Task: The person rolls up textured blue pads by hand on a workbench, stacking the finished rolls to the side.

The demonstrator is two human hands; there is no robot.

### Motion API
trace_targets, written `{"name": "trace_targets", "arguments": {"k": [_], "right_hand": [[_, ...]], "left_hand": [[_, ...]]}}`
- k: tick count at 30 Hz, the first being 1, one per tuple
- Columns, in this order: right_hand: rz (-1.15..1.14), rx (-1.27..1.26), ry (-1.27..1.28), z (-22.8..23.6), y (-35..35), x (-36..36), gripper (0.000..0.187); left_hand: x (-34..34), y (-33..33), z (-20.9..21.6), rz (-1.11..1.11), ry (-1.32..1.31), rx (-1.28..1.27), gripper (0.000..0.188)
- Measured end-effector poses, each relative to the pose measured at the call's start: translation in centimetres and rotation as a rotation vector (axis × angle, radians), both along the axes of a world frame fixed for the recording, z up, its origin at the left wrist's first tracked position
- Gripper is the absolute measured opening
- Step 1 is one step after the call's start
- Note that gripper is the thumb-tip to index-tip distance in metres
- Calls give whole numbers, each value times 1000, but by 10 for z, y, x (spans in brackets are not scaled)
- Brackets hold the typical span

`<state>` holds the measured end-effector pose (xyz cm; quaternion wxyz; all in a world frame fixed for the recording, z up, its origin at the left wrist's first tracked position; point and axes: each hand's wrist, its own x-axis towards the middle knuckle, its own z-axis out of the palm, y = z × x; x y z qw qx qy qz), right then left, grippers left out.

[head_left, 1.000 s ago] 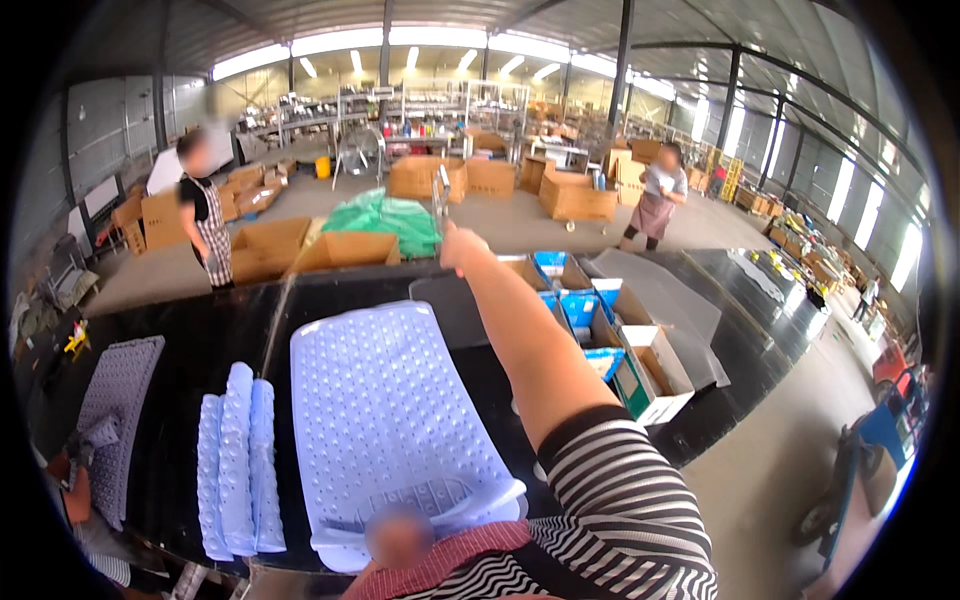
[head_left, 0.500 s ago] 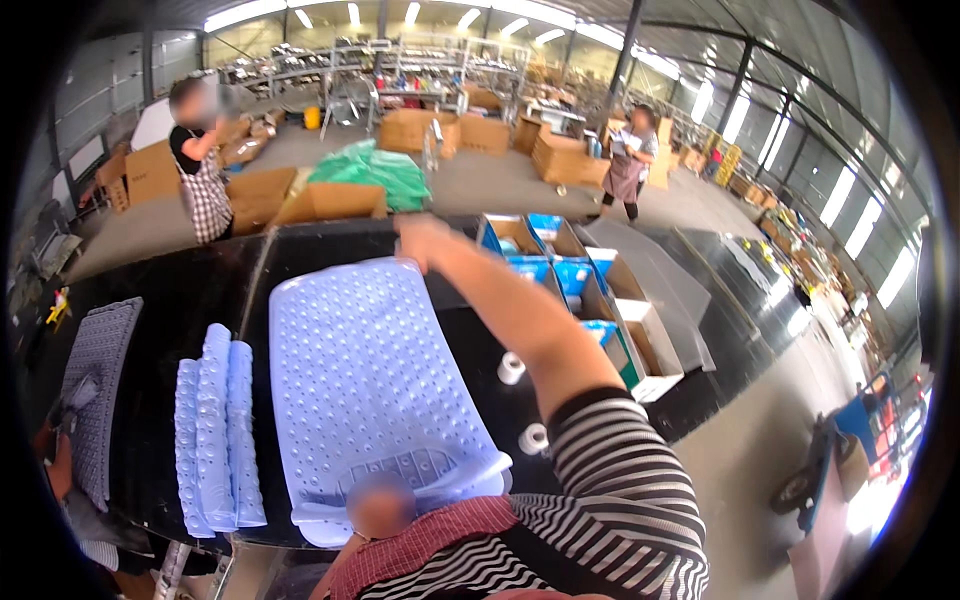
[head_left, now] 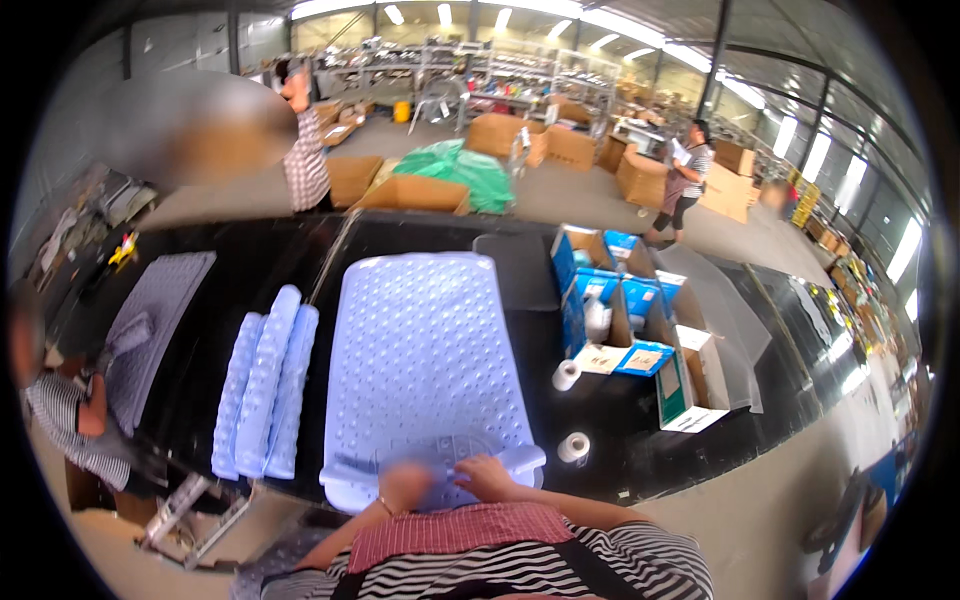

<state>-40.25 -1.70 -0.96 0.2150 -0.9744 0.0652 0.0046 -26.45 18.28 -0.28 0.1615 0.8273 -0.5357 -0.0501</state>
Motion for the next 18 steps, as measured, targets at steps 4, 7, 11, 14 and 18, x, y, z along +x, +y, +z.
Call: {"name": "trace_targets", "arguments": {"k": [4, 7, 11, 14, 18], "right_hand": [[-115, -38, -94, -10, 19, -14, 34], [-141, -17, -128, 0, 24, -17, 30], [-157, -11, -102, 2, 25, -19, 29], [-124, -60, -102, 9, 27, -18, 29], [-84, -104, -128, 9, 23, -24, 29]], "left_hand": [[-8, 4, 15, -10, -73, -25, 35], [-9, 9, 7, 19, -63, -126, 34], [-12, 8, 26, 0, -113, -142, 33], [-16, 10, 33, 29, -126, -111, 31], [-21, 14, 63, -20, -129, -131, 31]]}}
